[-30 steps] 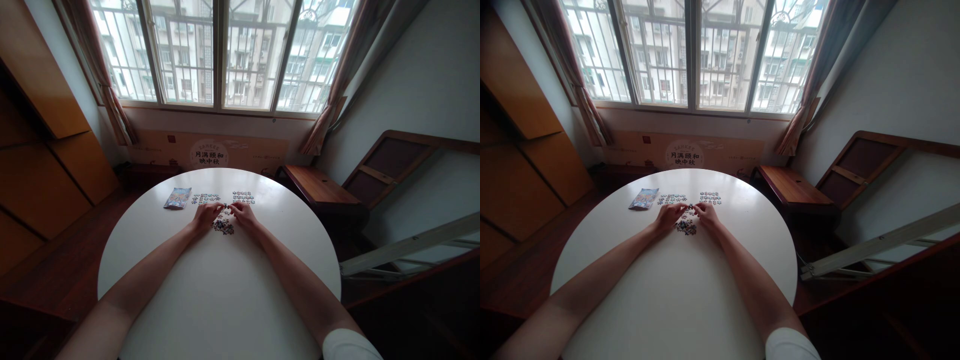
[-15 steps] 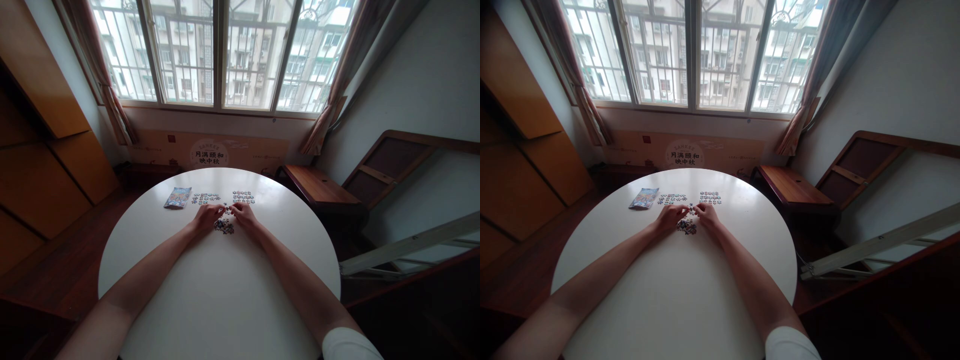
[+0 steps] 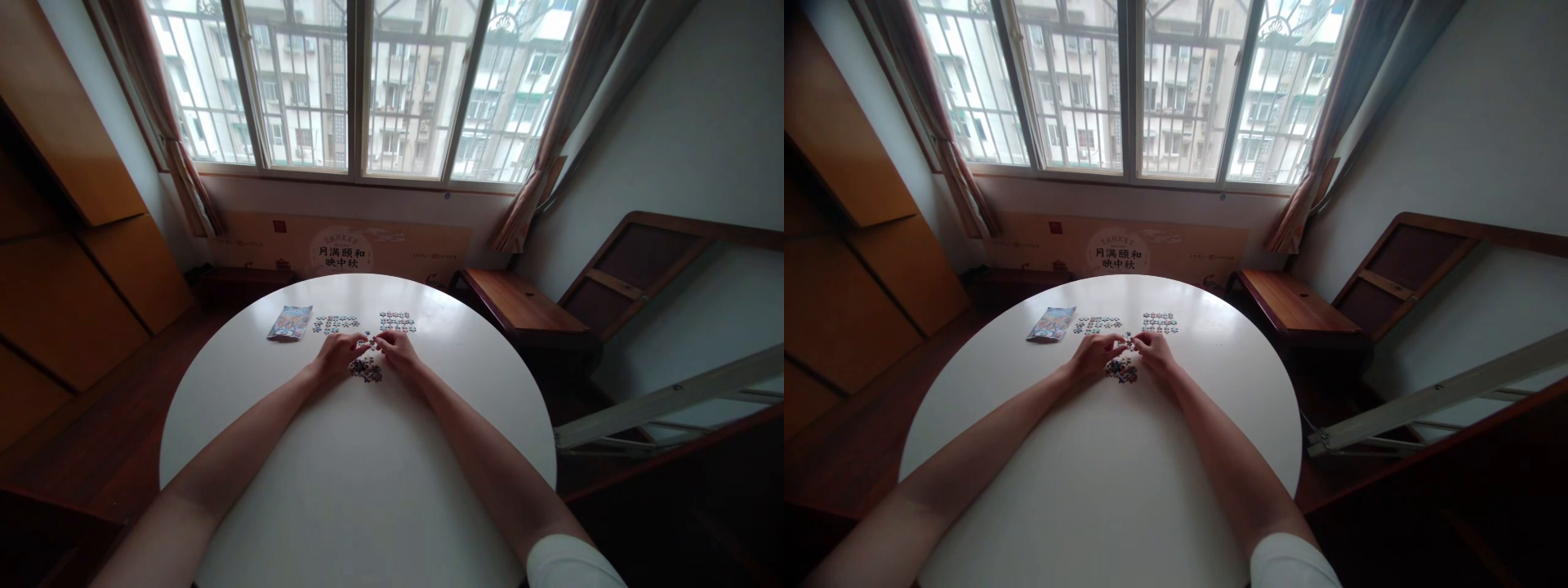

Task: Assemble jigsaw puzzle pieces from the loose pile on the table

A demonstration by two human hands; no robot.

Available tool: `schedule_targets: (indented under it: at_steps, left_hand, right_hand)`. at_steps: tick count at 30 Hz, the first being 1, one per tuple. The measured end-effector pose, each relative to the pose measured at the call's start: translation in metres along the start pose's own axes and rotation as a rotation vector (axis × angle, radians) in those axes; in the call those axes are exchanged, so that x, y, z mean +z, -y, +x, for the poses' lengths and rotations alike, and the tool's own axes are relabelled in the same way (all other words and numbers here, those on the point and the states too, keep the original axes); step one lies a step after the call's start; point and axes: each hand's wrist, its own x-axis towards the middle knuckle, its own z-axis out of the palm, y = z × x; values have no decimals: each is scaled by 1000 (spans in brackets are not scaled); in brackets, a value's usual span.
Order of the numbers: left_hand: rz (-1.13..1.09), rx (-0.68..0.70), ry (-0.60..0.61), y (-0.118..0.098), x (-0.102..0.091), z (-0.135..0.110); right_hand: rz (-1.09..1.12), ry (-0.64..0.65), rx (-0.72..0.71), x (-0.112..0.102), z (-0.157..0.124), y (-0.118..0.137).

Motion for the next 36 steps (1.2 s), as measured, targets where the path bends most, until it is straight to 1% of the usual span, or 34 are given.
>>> schedule_targets:
  at_steps: [4, 13, 23, 36]
  left_hand:
    - [11, 0, -2, 0, 0, 0]
    - [12, 68, 15, 1, 2, -1]
    - [44, 83, 26, 2, 3, 0]
    - [52, 112, 6, 2, 4, -2]
  right_hand:
    - [4, 8, -16, 0, 1, -3]
    - [-18, 4, -52, 1, 1, -3]
    - [-10, 11, -53, 1, 3, -10]
    - [8, 11, -46, 1, 1, -8]
